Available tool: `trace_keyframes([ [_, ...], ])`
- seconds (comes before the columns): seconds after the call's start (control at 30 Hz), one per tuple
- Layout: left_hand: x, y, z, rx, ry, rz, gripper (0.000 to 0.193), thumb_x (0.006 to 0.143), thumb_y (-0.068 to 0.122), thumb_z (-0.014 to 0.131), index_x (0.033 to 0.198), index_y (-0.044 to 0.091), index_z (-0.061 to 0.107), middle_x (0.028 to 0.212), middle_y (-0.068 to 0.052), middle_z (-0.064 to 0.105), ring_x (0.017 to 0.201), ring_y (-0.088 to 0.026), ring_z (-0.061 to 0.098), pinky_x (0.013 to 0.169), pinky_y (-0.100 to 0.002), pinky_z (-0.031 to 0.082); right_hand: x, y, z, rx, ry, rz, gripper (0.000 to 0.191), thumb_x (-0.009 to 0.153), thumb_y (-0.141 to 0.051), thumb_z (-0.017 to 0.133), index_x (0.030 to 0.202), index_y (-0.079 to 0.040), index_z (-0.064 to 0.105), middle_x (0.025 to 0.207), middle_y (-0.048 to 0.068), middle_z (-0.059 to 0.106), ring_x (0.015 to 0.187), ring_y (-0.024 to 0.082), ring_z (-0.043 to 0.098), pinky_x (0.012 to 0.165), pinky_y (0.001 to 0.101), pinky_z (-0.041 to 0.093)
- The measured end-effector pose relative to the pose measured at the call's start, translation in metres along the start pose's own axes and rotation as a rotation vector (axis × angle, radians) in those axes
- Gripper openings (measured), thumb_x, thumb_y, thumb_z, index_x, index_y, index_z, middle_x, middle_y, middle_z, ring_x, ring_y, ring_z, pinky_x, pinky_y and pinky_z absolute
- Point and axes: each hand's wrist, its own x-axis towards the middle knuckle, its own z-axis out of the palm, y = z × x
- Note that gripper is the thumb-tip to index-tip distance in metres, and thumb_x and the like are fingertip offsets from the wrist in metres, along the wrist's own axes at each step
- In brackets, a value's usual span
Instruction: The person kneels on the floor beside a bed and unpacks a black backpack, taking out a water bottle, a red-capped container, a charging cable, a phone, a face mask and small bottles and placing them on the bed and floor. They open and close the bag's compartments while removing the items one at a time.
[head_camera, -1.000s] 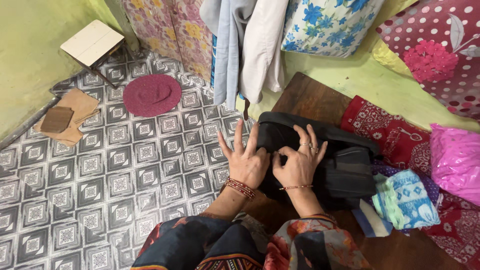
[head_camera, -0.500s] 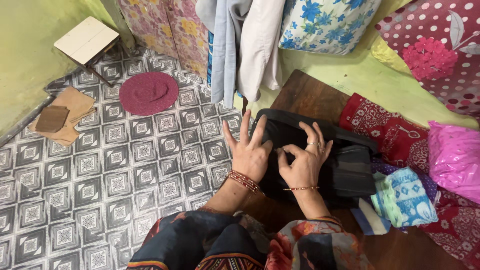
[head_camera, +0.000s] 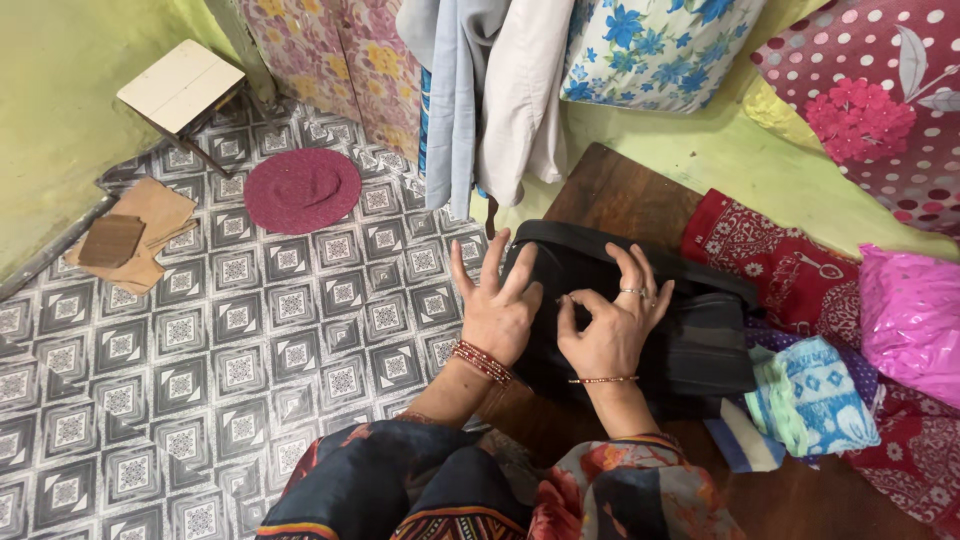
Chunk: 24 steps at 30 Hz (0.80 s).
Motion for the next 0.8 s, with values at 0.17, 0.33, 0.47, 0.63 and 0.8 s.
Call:
trace_keyframes([
  [0.17,-0.009,-0.001,0.002,0.047,0.053,-0.026,0.004,0.086,0.016,0.071,0.084,0.014,0.073,0.143,-0.004,0.052,0.148,-0.034,0.034,0.119,-0.077,0.017,-0.007,0.005,-0.011,-0.107,-0.022,-0.002,0.014,0.075,-0.021,0.079,0.064,-0.015,0.072,0.151,0.009,0.051,0.152,0.035,0.033,0.123,0.0702,0.009],
  [0.33,-0.012,-0.002,0.005,0.042,0.119,-0.074,0.003,0.088,0.018,0.072,0.089,0.017,0.075,0.143,-0.005,0.052,0.148,-0.035,0.035,0.119,-0.075,0.018,-0.015,0.026,-0.034,-0.2,-0.024,0.017,0.011,0.074,-0.022,0.078,0.067,-0.015,0.073,0.152,0.009,0.051,0.154,0.034,0.032,0.125,0.0694,0.007],
  [0.47,-0.013,-0.001,0.007,0.032,0.137,-0.146,0.005,0.084,0.018,0.074,0.089,0.02,0.076,0.141,-0.006,0.052,0.146,-0.037,0.036,0.119,-0.074,0.019,-0.02,0.046,-0.054,-0.254,0.004,0.04,0.01,0.076,-0.022,0.078,0.069,-0.016,0.074,0.154,0.008,0.051,0.155,0.034,0.032,0.125,0.0694,0.006],
  [0.63,-0.013,0.003,0.006,0.032,0.158,-0.176,0.006,0.084,0.02,0.074,0.09,0.021,0.076,0.142,-0.006,0.052,0.145,-0.039,0.036,0.118,-0.073,0.018,-0.025,0.06,-0.074,-0.277,0.033,0.038,0.01,0.078,-0.023,0.079,0.072,-0.017,0.074,0.155,0.008,0.051,0.155,0.035,0.031,0.125,0.0696,0.004],
  [0.8,-0.008,0.012,0.003,0.075,0.142,-0.22,0.005,0.084,0.019,0.074,0.086,0.022,0.076,0.142,-0.005,0.052,0.146,-0.038,0.036,0.119,-0.073,0.017,-0.026,0.062,-0.084,-0.317,0.044,0.006,0.012,0.08,-0.024,0.08,0.072,-0.017,0.074,0.156,0.008,0.052,0.157,0.034,0.033,0.126,0.0693,0.004],
])
